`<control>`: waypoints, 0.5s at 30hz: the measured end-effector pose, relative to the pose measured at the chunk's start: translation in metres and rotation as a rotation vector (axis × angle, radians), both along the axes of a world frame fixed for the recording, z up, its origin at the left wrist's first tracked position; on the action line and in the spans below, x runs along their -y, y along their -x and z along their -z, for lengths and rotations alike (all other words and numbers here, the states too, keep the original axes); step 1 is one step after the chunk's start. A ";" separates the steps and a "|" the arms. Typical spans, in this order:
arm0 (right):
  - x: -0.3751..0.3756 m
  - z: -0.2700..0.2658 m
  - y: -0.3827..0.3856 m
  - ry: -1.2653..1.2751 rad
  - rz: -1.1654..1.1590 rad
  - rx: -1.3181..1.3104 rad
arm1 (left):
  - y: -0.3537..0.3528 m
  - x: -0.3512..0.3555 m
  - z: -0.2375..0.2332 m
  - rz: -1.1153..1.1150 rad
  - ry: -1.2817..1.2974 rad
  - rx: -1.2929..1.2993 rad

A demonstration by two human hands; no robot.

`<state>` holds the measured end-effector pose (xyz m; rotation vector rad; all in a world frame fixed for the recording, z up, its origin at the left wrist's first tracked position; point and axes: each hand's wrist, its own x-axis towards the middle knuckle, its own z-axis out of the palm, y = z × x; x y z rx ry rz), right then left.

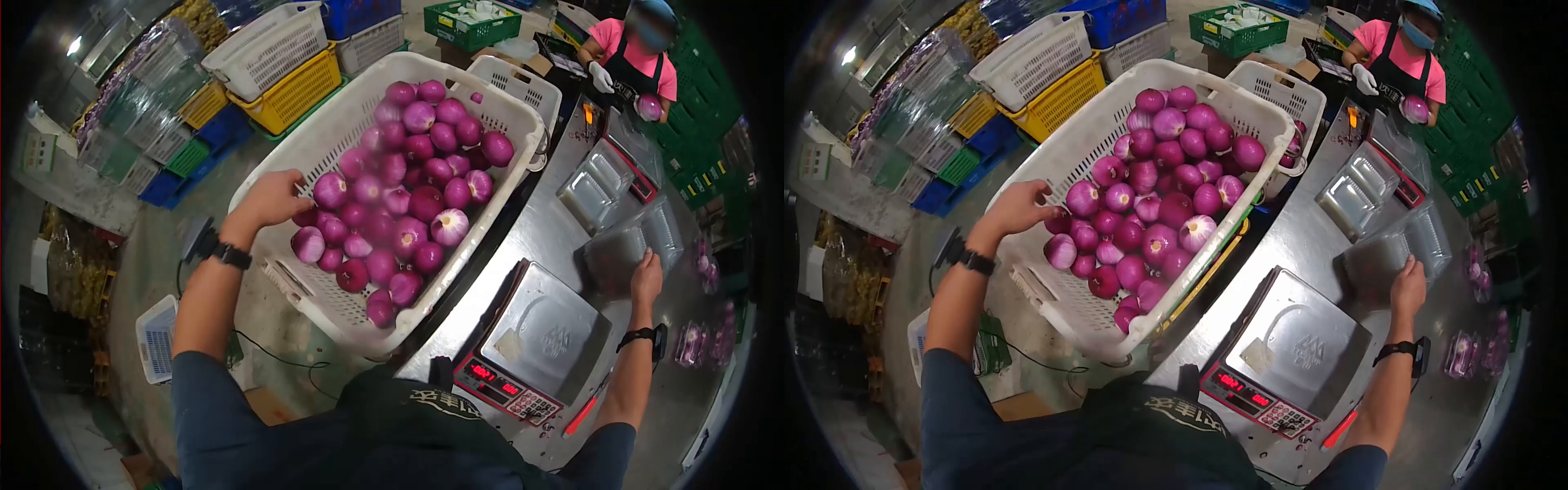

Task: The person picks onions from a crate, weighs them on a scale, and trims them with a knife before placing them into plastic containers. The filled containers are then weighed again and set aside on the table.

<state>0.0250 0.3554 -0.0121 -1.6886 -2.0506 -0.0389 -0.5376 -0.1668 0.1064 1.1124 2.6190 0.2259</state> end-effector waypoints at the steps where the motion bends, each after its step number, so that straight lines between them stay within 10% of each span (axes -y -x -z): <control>1: 0.000 0.000 0.000 -0.081 0.053 -0.062 | 0.012 -0.011 0.014 0.006 -0.007 -0.002; 7: 0.093 -0.050 -0.015 -0.153 -0.205 -0.421 | 0.033 -0.066 0.089 -0.099 0.241 -0.078; 15: 0.307 -0.006 0.004 0.199 -0.680 -0.010 | 0.045 -0.071 0.160 0.086 0.242 -0.351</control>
